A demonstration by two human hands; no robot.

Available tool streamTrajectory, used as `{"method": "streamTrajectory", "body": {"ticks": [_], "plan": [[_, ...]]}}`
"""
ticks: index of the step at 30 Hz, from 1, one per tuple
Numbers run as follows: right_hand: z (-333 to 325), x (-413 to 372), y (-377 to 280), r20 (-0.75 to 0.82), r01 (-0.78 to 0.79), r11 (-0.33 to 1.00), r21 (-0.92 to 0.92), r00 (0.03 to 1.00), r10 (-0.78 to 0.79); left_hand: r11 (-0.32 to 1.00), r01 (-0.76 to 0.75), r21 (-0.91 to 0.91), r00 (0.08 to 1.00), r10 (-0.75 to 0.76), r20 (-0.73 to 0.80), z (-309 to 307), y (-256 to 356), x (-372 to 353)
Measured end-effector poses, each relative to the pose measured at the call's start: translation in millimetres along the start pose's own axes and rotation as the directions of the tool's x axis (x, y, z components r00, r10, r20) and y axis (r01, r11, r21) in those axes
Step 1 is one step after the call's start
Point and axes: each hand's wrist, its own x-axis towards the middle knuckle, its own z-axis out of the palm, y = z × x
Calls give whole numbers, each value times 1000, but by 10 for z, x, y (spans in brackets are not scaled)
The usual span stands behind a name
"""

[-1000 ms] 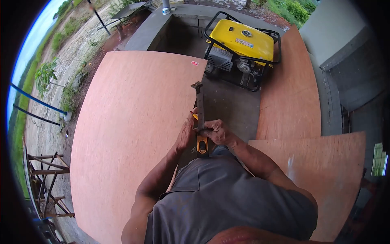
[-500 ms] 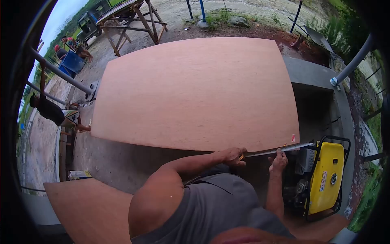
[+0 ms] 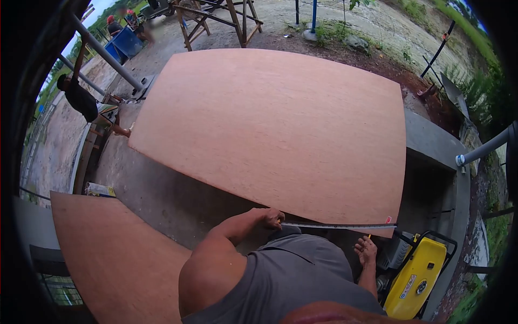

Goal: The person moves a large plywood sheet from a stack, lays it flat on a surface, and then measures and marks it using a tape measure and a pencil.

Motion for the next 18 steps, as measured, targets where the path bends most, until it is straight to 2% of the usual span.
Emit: {"method": "streamTrajectory", "body": {"ticks": [2, 4, 9, 12, 15, 18], "plan": [[-113, 52, 18, 0, -54, 995, -81, 999, 54, 996, 73, -60, 997, -74, -12, -22, 103, -92], [-99, 27, -86, -44, -63, 961, -271, 998, 53, 989, 112, -94, 992, -118, -55, -1, 137, -148], [-376, 380, -298, -77, -171, 916, -363, 985, 153, 960, 205, -193, 964, -232, -130, 215, 263, -164], [-751, 866, -364, -3, -176, 874, -453, 981, 196, 923, 266, -278, 937, -315, -150, 471, 423, -96], [-1092, 1169, -587, 78, -117, 839, -531, 980, 186, 901, 295, -317, 922, -356, -154, 728, 717, -18], [-1418, 1322, -739, 52, -65, 810, -582, 992, 117, 889, 303, -342, 915, -371, -155, 1045, 1034, 192]]}}
